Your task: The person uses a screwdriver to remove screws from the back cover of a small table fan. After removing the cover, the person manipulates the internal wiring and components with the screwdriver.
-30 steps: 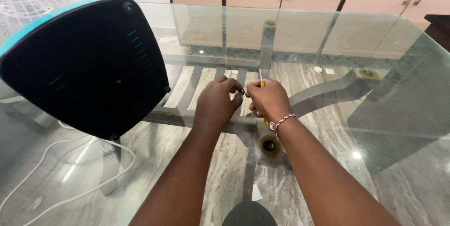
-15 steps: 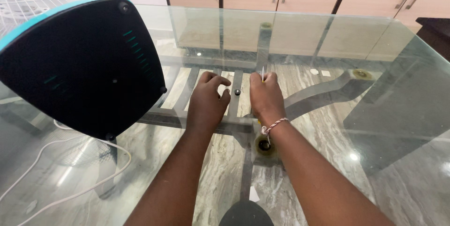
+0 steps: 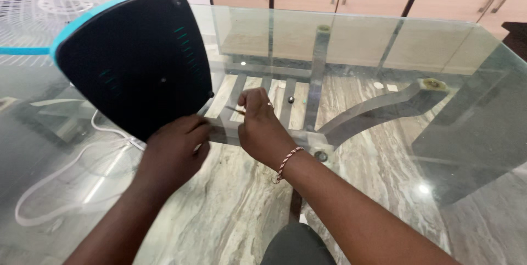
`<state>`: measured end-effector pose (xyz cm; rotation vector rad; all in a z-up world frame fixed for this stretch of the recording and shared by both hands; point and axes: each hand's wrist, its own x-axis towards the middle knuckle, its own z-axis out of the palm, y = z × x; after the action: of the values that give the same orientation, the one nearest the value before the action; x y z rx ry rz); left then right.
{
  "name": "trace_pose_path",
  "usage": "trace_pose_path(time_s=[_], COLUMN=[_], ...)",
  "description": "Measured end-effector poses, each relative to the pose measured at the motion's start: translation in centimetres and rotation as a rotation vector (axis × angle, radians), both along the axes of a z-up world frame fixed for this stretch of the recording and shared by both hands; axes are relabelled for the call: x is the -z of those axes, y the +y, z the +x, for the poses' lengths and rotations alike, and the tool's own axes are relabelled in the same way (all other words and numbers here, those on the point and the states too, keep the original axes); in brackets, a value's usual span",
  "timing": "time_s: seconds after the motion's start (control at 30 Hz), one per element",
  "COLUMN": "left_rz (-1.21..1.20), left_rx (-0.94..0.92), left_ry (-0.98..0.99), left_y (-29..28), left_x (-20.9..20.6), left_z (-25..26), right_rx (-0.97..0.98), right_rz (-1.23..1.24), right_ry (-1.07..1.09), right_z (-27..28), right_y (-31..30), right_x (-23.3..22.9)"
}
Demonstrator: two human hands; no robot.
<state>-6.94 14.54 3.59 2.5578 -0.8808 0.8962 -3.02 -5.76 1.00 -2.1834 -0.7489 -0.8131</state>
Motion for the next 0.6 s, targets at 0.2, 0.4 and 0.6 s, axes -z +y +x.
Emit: trace_pose_path(time_s=[0.2, 0.4, 0.6], left_rz=[-0.372, -0.544, -0.786], left_rx=[-0.236, -0.51, -0.543], left_ry=[-0.22, -0.001, 0.18], left_y=[3.5, 5.0, 6.7], left_x=[0.3, 2.5, 2.9], left_z=[-3.2, -1.7, -0.1], right_rx=[-0.044, 0.046, 0.151], right_rz=[-0.107, -0.205, -0.067], right_ry=[0.188, 0.144, 0.3], right_z=[-0.5, -2.1, -3.3], right_y=[1.0, 1.5, 2.6], right_x=[0.3, -1.2, -1.7])
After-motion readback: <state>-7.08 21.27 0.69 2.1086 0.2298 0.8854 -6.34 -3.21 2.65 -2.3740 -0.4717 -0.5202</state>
